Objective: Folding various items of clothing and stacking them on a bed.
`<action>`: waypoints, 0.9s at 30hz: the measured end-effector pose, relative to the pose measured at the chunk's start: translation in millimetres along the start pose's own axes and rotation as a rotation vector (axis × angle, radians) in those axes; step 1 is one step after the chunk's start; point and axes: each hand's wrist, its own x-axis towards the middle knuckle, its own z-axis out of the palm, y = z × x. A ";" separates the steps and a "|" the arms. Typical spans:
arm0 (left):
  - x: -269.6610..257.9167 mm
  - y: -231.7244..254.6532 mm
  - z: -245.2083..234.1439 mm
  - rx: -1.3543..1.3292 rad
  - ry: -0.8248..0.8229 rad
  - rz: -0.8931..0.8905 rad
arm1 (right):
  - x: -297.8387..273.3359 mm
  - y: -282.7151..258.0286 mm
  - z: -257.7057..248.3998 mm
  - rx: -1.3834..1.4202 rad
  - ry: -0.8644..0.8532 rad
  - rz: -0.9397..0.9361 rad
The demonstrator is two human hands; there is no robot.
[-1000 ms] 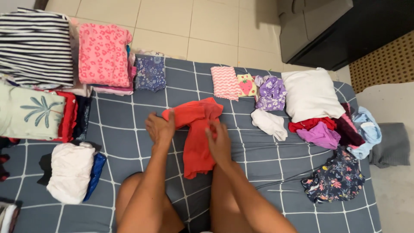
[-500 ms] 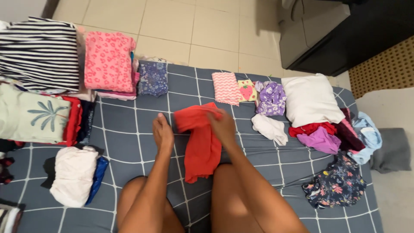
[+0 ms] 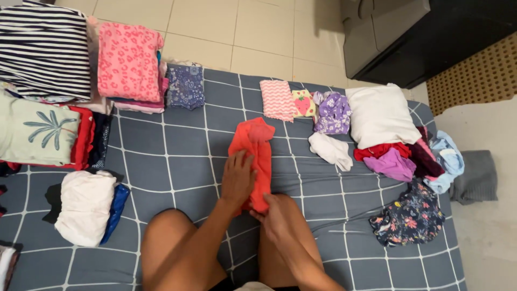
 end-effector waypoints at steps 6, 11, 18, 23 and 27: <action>12.8 -23.1 -11.2 -0.130 -0.124 0.109 | 8.8 8.9 -1.8 0.117 -0.095 0.075; -9.2 -20.2 -43.4 -0.103 0.012 0.229 | 11.4 12.0 -7.6 0.214 -0.097 0.145; -8.4 14.2 -93.8 -0.227 0.273 0.073 | -29.7 -37.5 44.2 0.167 -0.454 -0.244; -32.6 -16.2 -54.9 -0.126 0.026 0.204 | 2.5 20.7 13.8 0.182 -0.210 -0.024; -50.1 -45.1 -38.9 0.011 -0.415 0.343 | -4.3 20.5 -25.4 -0.048 -0.142 0.172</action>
